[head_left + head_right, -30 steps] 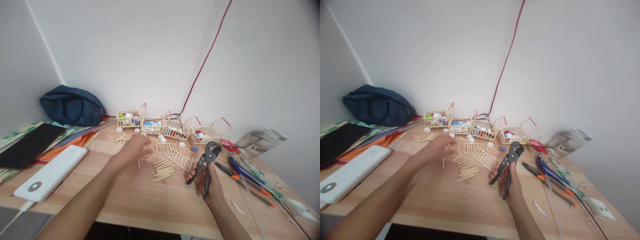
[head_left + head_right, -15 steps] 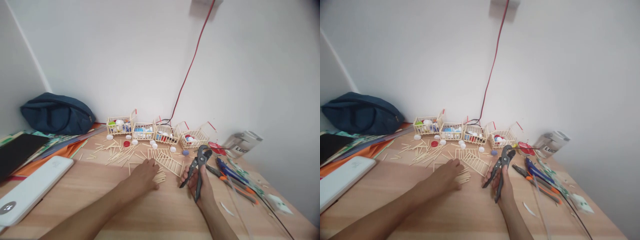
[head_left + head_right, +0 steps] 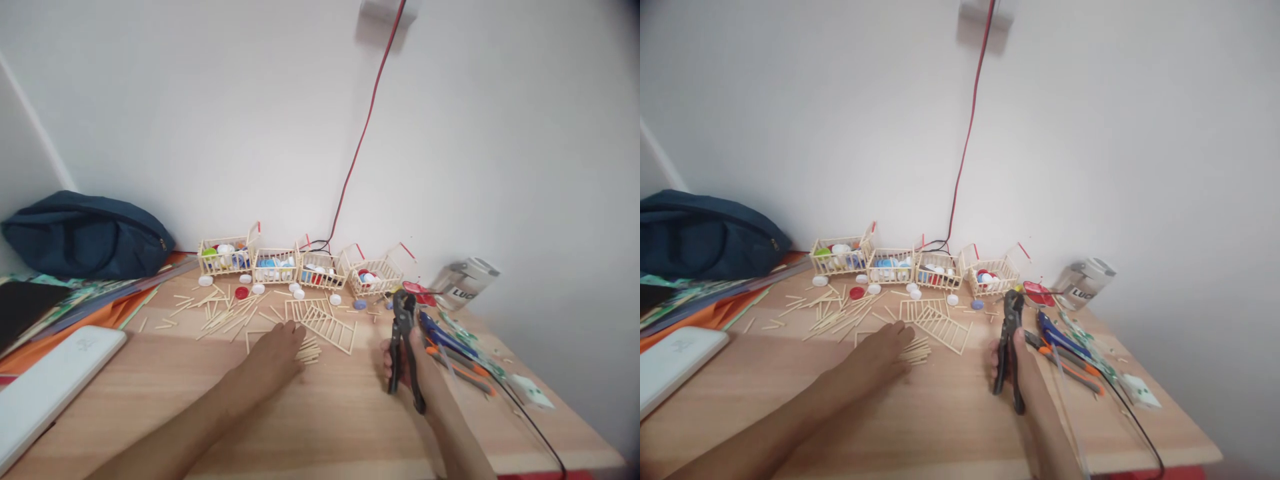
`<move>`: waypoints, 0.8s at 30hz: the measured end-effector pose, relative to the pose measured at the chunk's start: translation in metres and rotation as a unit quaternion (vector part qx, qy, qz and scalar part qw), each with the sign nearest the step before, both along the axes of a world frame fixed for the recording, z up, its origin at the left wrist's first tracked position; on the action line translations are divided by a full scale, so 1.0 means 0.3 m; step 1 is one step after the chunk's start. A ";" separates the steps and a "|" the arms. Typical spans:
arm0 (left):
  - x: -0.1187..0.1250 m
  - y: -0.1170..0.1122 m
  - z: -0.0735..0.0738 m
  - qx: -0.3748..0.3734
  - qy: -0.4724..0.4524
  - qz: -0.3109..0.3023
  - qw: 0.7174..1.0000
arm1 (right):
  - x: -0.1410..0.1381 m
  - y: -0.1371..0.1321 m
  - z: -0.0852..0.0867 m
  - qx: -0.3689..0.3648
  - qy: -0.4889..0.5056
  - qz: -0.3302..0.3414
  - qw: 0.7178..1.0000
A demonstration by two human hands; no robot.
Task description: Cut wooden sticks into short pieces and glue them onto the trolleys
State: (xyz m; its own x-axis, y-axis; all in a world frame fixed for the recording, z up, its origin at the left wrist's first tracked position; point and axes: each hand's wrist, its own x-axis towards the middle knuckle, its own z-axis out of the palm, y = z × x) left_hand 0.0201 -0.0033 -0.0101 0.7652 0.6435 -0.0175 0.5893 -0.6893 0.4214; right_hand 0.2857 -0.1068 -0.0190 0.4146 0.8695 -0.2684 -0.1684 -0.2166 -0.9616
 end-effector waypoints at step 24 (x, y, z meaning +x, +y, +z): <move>-0.009 0.013 -0.006 0.019 0.010 -0.003 1.000 | 0.003 -0.062 -0.052 -0.227 -0.724 -0.055 0.649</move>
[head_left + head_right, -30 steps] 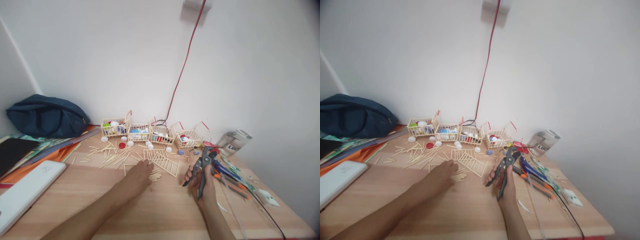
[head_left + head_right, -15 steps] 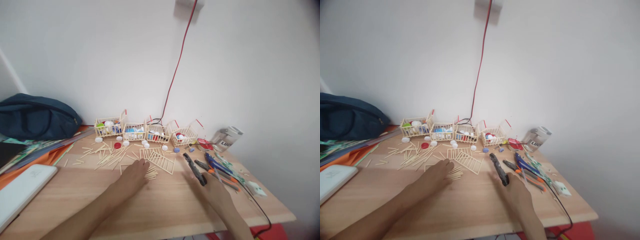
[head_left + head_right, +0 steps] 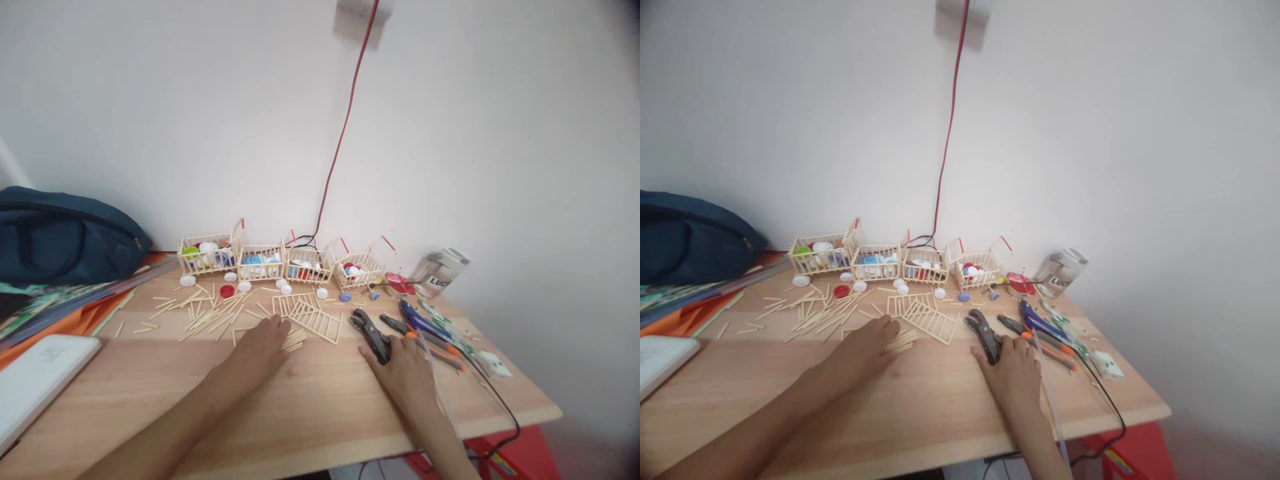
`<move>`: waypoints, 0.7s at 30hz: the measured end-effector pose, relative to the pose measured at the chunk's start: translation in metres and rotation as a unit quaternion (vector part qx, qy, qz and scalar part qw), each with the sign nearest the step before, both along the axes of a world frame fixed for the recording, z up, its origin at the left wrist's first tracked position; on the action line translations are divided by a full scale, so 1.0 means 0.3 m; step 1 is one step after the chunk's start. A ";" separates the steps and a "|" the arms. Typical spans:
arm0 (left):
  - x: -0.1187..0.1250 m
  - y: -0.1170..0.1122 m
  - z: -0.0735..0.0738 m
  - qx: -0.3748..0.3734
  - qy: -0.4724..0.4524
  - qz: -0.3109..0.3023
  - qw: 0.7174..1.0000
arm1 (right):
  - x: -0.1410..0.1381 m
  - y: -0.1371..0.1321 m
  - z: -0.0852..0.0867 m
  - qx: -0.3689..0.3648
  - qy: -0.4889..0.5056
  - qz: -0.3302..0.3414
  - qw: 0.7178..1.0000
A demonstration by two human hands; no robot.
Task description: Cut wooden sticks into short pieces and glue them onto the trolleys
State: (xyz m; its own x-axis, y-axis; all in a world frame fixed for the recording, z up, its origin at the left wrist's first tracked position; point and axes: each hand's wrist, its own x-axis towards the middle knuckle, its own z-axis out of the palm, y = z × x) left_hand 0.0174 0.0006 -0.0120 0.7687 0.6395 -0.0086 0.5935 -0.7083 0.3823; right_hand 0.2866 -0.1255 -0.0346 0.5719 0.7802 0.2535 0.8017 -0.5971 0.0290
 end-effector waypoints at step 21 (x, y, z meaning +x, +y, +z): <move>0.018 0.011 0.003 0.000 0.024 0.003 1.000 | 0.047 0.044 -0.044 0.018 -0.002 0.011 1.000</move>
State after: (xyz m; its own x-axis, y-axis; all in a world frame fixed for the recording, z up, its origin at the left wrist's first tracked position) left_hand 0.0228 0.0038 -0.0110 0.7638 0.6440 -0.0444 0.6150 -0.7051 0.3529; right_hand 0.3005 -0.1122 -0.0478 0.5539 0.7828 0.2835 0.8143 -0.5804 0.0118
